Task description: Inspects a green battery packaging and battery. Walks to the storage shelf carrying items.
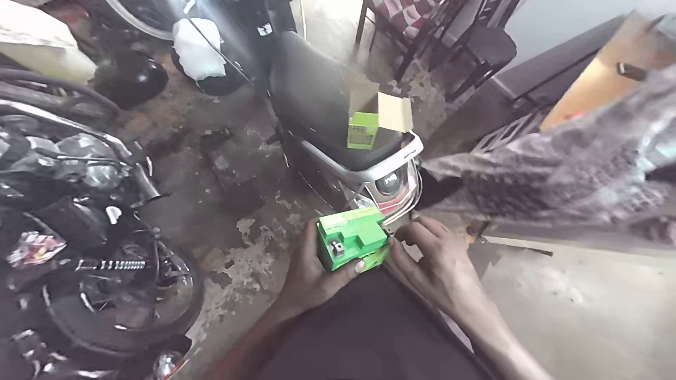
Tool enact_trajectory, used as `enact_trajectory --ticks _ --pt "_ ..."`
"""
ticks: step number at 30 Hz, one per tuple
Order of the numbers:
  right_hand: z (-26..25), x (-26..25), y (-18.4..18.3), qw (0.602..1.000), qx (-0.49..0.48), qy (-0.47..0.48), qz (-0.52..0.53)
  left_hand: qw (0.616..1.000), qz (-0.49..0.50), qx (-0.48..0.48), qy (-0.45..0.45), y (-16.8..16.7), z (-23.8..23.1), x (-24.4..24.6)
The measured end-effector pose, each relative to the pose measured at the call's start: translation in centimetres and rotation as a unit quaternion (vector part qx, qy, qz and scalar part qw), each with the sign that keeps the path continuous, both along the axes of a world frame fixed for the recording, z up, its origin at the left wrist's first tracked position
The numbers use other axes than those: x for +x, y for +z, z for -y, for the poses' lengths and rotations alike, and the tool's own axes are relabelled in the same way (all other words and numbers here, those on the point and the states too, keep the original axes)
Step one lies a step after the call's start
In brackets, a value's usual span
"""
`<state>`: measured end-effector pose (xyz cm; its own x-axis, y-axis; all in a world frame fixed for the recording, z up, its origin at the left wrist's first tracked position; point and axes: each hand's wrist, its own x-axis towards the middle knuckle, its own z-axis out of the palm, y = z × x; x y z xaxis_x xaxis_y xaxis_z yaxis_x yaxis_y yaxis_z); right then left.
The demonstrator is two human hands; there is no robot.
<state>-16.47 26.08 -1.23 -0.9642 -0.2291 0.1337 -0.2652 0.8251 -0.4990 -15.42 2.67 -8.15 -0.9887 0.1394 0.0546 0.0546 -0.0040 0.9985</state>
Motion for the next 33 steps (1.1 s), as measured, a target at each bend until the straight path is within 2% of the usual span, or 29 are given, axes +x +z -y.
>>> enact_trajectory --ticks 3,7,10,15,17,22,24,33 --pt "2.7 -0.8 0.3 0.999 -0.003 -0.032 -0.009 0.999 -0.024 -0.027 0.003 0.1 2.4 -1.0" --pt "6.4 -0.7 0.5 0.993 0.075 -0.054 -0.069 0.999 -0.013 -0.047 -0.018 -0.1 5.1 -2.0" --pt "7.9 -0.4 0.5 0.989 0.123 -0.059 -0.062 0.998 -0.009 -0.032 -0.047 -0.2 6.5 -2.7" --pt "9.7 -0.3 0.1 0.983 0.164 -0.082 -0.016 0.994 0.01 -0.09 -0.068 -0.4 7.8 -3.6" --pt "9.8 -0.8 0.1 0.986 0.149 -0.079 0.011 0.992 0.015 -0.109 -0.067 -0.6 8.1 -3.9" --pt "7.9 -1.8 0.0 0.993 0.001 -0.055 0.103 0.992 0.022 -0.108 -0.059 -0.3 8.3 -4.3" --pt "7.8 -2.0 -0.2 0.992 -0.022 -0.054 0.113 0.992 0.029 -0.114 -0.054 -0.2 8.4 -4.2" --pt "10.5 -2.2 -0.1 0.987 0.141 -0.069 -0.035 0.998 0.036 -0.043 -0.041 -0.2 8.7 -4.2"
